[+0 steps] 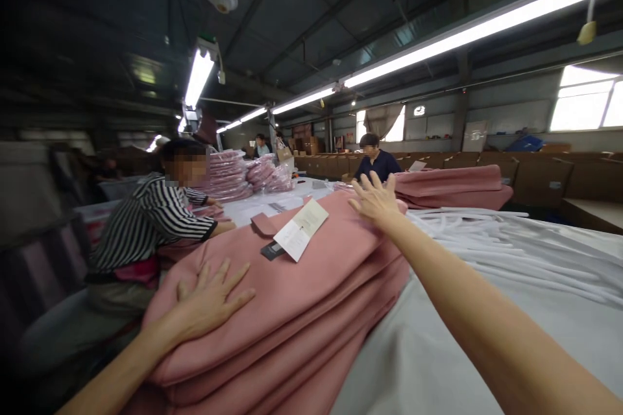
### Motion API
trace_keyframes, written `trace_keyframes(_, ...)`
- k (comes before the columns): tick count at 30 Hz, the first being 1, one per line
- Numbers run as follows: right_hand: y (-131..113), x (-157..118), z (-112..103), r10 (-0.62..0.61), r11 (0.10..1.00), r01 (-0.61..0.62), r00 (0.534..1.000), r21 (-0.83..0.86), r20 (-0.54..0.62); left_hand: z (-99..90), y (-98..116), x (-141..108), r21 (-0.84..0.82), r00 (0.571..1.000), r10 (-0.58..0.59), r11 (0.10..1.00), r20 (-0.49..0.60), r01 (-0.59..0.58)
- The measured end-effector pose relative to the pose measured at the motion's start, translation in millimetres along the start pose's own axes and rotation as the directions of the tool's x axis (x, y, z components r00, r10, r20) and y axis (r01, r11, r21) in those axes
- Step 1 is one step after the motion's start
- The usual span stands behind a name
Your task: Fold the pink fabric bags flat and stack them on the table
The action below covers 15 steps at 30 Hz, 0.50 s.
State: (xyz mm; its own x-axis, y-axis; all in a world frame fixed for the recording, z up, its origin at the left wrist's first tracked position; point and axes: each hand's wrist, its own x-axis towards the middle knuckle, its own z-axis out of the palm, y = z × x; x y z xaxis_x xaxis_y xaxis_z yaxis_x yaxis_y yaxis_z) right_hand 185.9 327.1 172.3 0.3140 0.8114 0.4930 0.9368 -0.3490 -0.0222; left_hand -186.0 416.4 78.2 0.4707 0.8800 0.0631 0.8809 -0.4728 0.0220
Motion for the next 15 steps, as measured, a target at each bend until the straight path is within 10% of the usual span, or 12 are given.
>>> trace_keyframes(7,49.0,-6.2,117.2,0.188,0.981,-0.158,0.912,-0.110,0.364,16.1,3.9,2.3,-0.004,1.000,0.029,1.000,0.007,-0.029)
trace_keyframes(15,58.0,3.2,132.8,0.211,0.976,-0.168,0.885,-0.139,0.415,19.6,6.8,2.2,-0.023,0.999,0.022,1.000,0.032,-0.021)
